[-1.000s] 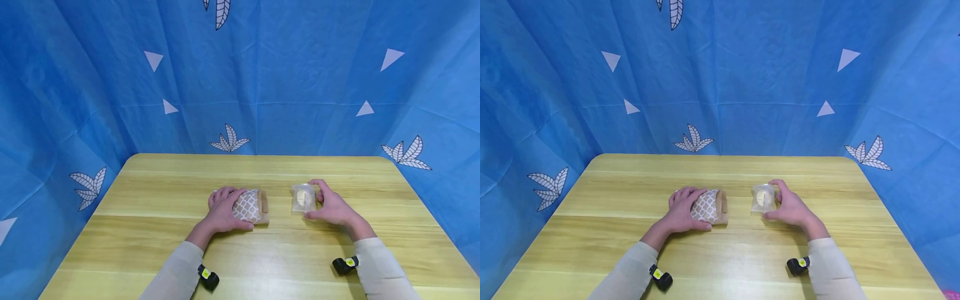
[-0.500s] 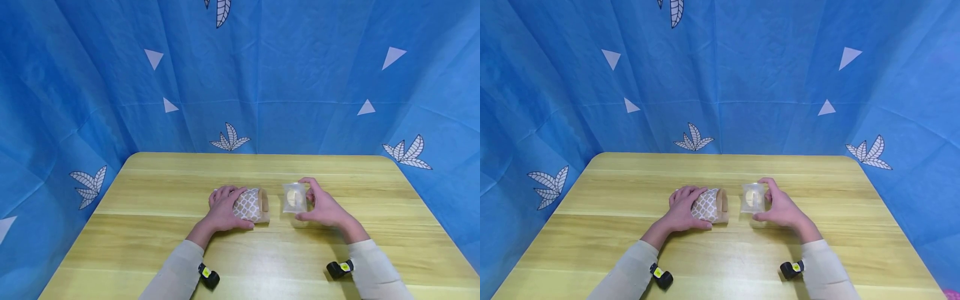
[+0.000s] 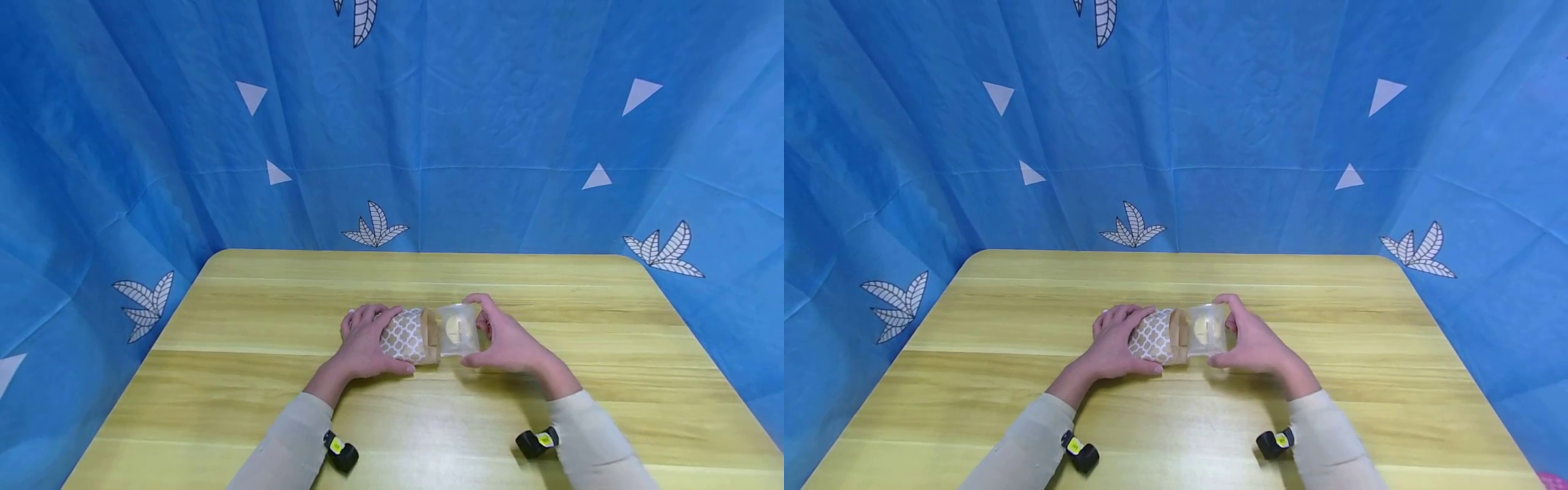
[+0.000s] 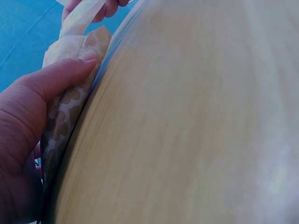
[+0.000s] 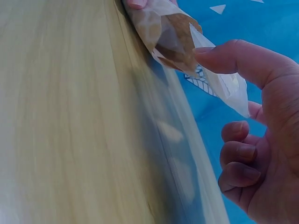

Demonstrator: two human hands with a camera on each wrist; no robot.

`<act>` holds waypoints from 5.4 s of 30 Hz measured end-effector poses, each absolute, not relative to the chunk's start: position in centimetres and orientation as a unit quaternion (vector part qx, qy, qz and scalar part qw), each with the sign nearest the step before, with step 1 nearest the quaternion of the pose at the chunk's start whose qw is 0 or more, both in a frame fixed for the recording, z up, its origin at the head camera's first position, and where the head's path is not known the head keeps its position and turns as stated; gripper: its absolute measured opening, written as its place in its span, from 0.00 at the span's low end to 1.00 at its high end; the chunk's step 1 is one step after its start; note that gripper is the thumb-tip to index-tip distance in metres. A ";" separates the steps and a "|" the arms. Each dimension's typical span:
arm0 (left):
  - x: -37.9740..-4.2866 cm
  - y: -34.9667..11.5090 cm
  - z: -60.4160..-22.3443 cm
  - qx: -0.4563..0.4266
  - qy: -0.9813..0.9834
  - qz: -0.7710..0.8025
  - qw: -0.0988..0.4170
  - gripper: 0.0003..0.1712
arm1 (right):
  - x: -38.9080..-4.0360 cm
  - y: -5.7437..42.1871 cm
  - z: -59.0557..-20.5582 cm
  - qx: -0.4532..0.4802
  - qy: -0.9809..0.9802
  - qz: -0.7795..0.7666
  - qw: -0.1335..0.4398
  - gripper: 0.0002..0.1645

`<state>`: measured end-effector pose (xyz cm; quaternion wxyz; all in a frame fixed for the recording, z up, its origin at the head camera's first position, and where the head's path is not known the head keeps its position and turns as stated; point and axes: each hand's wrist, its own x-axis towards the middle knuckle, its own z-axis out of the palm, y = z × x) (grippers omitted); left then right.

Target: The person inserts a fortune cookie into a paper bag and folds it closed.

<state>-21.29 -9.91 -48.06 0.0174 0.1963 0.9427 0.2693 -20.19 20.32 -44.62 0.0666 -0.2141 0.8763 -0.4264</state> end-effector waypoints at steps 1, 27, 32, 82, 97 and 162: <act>-21.3 -9.9 -48.1 0.196 0.943 0.269 0.017 0.65 | -20.2 20.1 -44.7 -0.215 0.876 -0.427 0.069 0.59; -21.2 -9.9 -47.9 0.196 0.944 0.266 0.022 0.65 | -20.9 16.6 -44.3 -0.208 0.925 -0.310 0.072 0.64; -21.2 -9.8 -47.8 0.198 0.944 0.262 0.021 0.64 | -20.9 16.2 -44.2 -0.215 0.925 -0.304 0.074 0.65; -21.2 -9.8 -47.5 0.199 0.944 0.262 0.025 0.64 | -22.0 16.8 -46.8 -0.231 0.868 -0.435 0.059 0.48; -21.2 -9.6 -47.2 0.200 0.945 0.259 0.024 0.65 | -22.0 15.1 -47.3 -0.228 0.881 -0.415 0.031 0.45; -19.4 -8.7 -41.7 0.109 0.970 0.166 0.137 0.58 | -21.1 15.8 -46.6 -0.149 0.876 -0.455 0.046 0.30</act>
